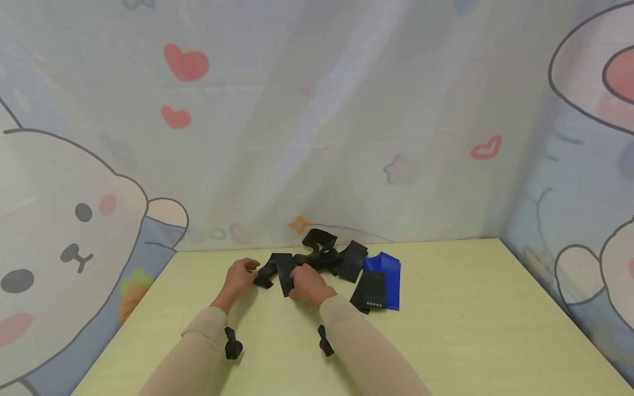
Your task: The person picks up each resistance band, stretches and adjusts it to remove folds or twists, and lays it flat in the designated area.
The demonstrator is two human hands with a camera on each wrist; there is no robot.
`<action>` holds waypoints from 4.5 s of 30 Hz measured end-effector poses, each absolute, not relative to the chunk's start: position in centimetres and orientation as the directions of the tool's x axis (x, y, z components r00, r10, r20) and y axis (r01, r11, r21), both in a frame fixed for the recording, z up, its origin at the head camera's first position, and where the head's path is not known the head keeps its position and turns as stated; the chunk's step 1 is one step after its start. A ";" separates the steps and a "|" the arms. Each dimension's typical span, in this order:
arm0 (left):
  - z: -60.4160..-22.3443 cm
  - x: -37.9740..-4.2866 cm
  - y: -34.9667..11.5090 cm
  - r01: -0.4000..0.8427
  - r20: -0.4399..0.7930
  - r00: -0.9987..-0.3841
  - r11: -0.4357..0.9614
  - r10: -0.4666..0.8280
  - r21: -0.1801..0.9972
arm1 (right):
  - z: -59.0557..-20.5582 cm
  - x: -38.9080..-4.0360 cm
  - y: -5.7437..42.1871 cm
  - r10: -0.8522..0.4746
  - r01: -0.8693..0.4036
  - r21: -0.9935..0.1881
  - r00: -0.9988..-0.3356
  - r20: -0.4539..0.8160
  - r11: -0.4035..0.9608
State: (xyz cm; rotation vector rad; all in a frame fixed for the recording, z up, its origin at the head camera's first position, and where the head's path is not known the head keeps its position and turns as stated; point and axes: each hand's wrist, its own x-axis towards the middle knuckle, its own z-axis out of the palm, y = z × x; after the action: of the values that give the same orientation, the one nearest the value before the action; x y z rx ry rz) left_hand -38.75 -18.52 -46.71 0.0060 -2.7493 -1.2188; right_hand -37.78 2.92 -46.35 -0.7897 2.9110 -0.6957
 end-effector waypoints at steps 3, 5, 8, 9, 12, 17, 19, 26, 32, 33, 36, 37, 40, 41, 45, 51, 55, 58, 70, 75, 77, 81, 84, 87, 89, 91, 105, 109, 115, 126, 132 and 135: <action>-46.7 -38.6 -18.6 0.066 0.115 -0.993 0.650 -0.032 0.757 | -46.4 -37.8 2.9 -0.503 -0.488 -0.410 -0.860 0.080 0.770; -46.6 -38.7 -18.6 0.071 0.105 -0.994 0.635 -0.015 0.769 | -46.2 -37.8 2.9 -0.523 -0.519 -0.391 -0.846 0.105 0.760; -46.5 -38.9 -18.6 0.070 0.091 -0.996 0.610 -0.003 0.790 | -45.7 -37.8 3.0 -0.539 -0.549 -0.392 -0.829 0.147 0.738; -46.5 -38.9 -18.7 0.069 0.088 -0.996 0.600 -0.001 0.797 | -45.6 -37.8 3.1 -0.540 -0.554 -0.398 -0.827 0.160 0.731; -46.6 -38.8 -18.7 0.052 0.069 -0.998 0.562 -0.009 0.825 | -45.7 -37.8 3.1 -0.519 -0.535 -0.428 -0.839 0.164 0.729; -46.5 -38.3 -18.8 0.012 0.027 -0.999 0.500 -0.024 0.866 | -46.5 -38.0 2.9 -0.463 -0.478 -0.476 -0.872 0.158 0.739; -46.6 -38.3 -18.8 0.005 0.020 -1.000 0.491 -0.024 0.871 | -46.6 -38.0 2.9 -0.429 -0.450 -0.504 -0.888 0.166 0.737; -46.8 -38.2 -18.7 -0.029 -0.021 -1.000 0.466 -0.022 0.884 | -47.0 -38.0 2.9 -0.340 -0.359 -0.624 -0.927 0.155 0.694; -46.4 -38.2 -18.3 -0.002 0.006 -1.000 0.448 -0.016 0.894 | -47.2 -38.1 3.1 -0.315 -0.361 -0.686 -0.928 0.198 0.632; -46.2 -38.2 -18.2 0.004 0.012 -1.000 0.449 -0.015 0.894 | -47.2 -38.2 3.2 -0.310 -0.365 -0.689 -0.927 0.210 0.625; -46.0 -38.2 -18.0 0.015 0.029 -0.999 0.453 -0.024 0.891 | -47.3 -38.4 3.4 -0.279 -0.365 -0.712 -0.929 0.242 0.600; -46.0 -38.2 -18.0 0.019 0.035 -0.999 0.454 -0.026 0.891 | -47.3 -38.4 3.4 -0.265 -0.364 -0.721 -0.930 0.254 0.590; -45.9 -38.2 -17.8 0.037 0.059 -0.998 0.439 -0.036 0.898 | -47.2 -38.6 3.5 -0.205 -0.351 -0.758 -0.936 0.285 0.550; -45.9 -38.2 -17.7 0.040 0.062 -0.997 0.427 -0.039 0.904 | -47.1 -38.6 3.6 -0.181 -0.343 -0.772 -0.939 0.292 0.535; -45.5 -38.0 -17.3 0.059 0.084 -0.995 0.382 -0.049 0.922 | -46.5 -38.5 3.7 -0.097 -0.327 -0.819 -0.942 0.320 0.472; -44.4 -36.8 -17.1 0.095 0.122 -0.991 0.367 -0.053 0.925 | -45.5 -38.1 3.6 -0.036 -0.349 -0.833 -0.928 0.371 0.429; -43.7 -35.8 -17.2 0.115 0.140 -0.989 0.348 -0.047 0.930 | -45.0 -38.1 3.5 -0.002 -0.381 -0.839 -0.911 0.413 0.389; -43.3 -35.0 -17.4 0.129 0.146 -0.989 0.317 -0.032 0.940 | -44.8 -38.2 3.4 0.014 -0.385 -0.851 -0.909 0.417 0.357; -42.0 -29.9 -16.9 0.127 0.113 -0.990 0.184 0.086 0.975 | -43.8 -37.9 2.7 0.018 -0.366 -0.886 -0.922 0.386 0.284; -42.0 -27.4 -16.4 0.094 0.075 -0.991 0.166 0.115 0.982 | -44.0 -37.8 2.8 -0.015 -0.349 -0.888 -0.932 0.361 0.300; -42.2 -26.6 -16.1 0.079 0.058 -0.990 0.164 0.127 0.983 | -44.1 -37.8 3.0 -0.027 -0.374 -0.868 -0.922 0.387 0.325; -42.6 -25.8 -15.8 0.031 0.010 -0.989 0.134 0.151 0.990 | -44.4 -37.8 3.2 -0.039 -0.406 -0.835 -0.906 0.422 0.371; -42.8 -25.3 -15.6 -0.016 -0.034 -0.985 0.112 0.170 0.994 | -44.6 -38.0 3.4 -0.048 -0.397 -0.838 -0.911 0.410 0.375; -43.1 -24.9 -15.5 -0.052 -0.073 -0.976 0.106 0.205 0.993 | -44.8 -38.3 3.5 -0.059 -0.382 -0.849 -0.920 0.388 0.366; -43.3 -24.5 -15.5 -0.081 -0.105 -0.966 0.108 0.238 0.991 | -44.9 -38.4 3.6 -0.076 -0.371 -0.853 -0.926 0.370 0.366; -43.4 -24.0 -15.5 -0.108 -0.135 -0.954 0.114 0.269 0.988 | -44.9 -38.6 3.6 -0.093 -0.358 -0.856 -0.932 0.349 0.372; -44.1 -22.5 -15.2 -0.164 -0.233 -0.914 0.223 0.331 0.961 | -46.0 -40.6 3.0 -0.101 -0.278 -0.907 -0.961 0.259 0.317; -44.3 -22.5 -15.3 -0.149 -0.231 -0.915 0.253 0.331 0.956 | -46.3 -40.8 2.7 -0.134 -0.285 -0.905 -0.958 0.255 0.316; -44.6 -22.4 -15.3 -0.101 -0.219 -0.914 0.330 0.342 0.939 | -47.0 -40.9 3.0 -0.144 -0.261 -0.901 -0.964 0.224 0.345; -44.8 -22.4 -15.6 -0.144 -0.277 -0.893 0.357 0.355 0.923 | -47.3 -40.7 3.2 -0.168 -0.266 -0.889 -0.962 0.217 0.374; -44.8 -22.2 -15.8 -0.149 -0.285 -0.890 0.365 0.355 0.919 | -47.4 -40.7 3.0 -0.206 -0.261 -0.871 -0.960 0.189 0.416; -44.7 -22.0 -16.0 -0.141 -0.283 -0.888 0.372 0.361 0.917 | -47.5 -40.7 2.9 -0.226 -0.267 -0.855 -0.957 0.182 0.445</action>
State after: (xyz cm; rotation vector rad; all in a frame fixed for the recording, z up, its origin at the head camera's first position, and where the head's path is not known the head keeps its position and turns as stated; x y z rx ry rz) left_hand -22.04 -15.98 -44.69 -0.2542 -2.9429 -2.0530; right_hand -40.70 2.92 -47.49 -0.4620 2.7049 -1.6119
